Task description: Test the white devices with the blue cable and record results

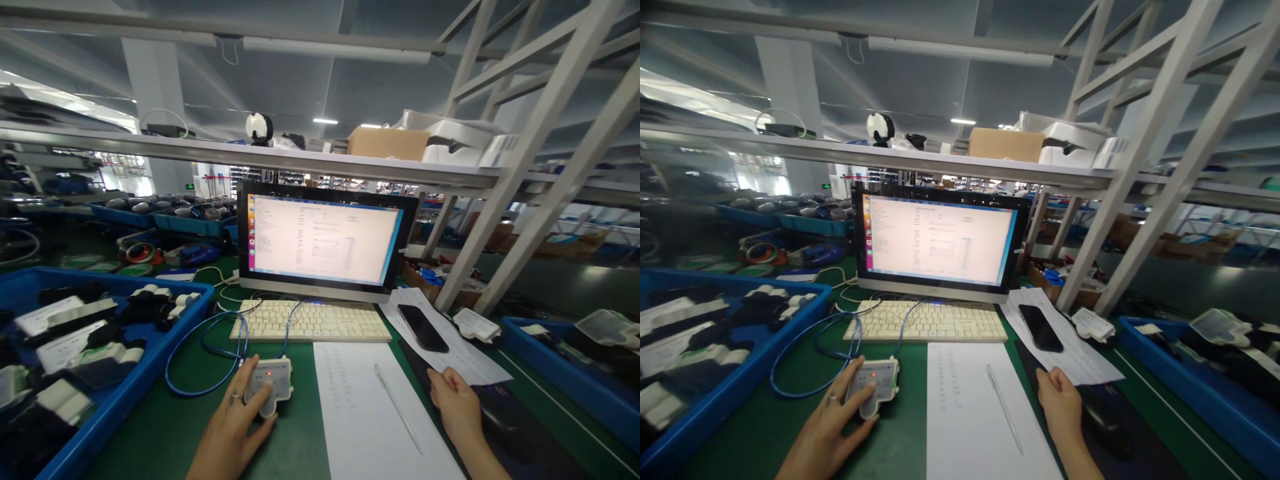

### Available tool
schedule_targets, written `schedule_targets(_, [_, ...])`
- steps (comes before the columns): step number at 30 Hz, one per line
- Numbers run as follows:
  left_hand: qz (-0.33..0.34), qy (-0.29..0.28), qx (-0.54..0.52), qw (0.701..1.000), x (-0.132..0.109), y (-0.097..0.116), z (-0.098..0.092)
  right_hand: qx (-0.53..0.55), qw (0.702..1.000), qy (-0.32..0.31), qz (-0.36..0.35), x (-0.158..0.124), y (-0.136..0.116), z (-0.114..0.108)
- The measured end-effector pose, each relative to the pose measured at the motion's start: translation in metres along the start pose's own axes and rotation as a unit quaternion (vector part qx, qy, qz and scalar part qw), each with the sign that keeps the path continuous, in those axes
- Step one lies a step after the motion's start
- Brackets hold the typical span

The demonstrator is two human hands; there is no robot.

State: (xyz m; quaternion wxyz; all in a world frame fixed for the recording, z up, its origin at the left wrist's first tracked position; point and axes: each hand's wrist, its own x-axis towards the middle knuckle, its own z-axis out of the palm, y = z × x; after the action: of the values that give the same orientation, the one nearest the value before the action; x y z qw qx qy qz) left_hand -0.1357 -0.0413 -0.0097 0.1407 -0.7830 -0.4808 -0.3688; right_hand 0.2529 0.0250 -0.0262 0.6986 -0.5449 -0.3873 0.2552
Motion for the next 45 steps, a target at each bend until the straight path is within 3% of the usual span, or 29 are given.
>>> schedule_targets(7, [-0.029, -0.031, -0.004, 0.999, 0.001, 0.006, -0.004, 0.036, 0.998, -0.007, 0.052, 0.002, 0.002, -0.001])
schedule_targets(17, [-0.045, -0.060, -0.002, 0.997, 0.002, 0.009, -0.006, 0.017, 0.999, -0.003, 0.042, 0.001, 0.001, -0.002])
schedule_targets(29, [-0.070, -0.073, 0.000, 0.995, 0.004, 0.009, -0.009, 0.018, 0.998, -0.004, 0.056, -0.002, -0.004, -0.001])
schedule_targets(45, [-0.036, -0.054, -0.016, 0.998, 0.003, 0.007, -0.009, 0.046, 0.996, 0.008, 0.077, -0.004, -0.011, 0.003])
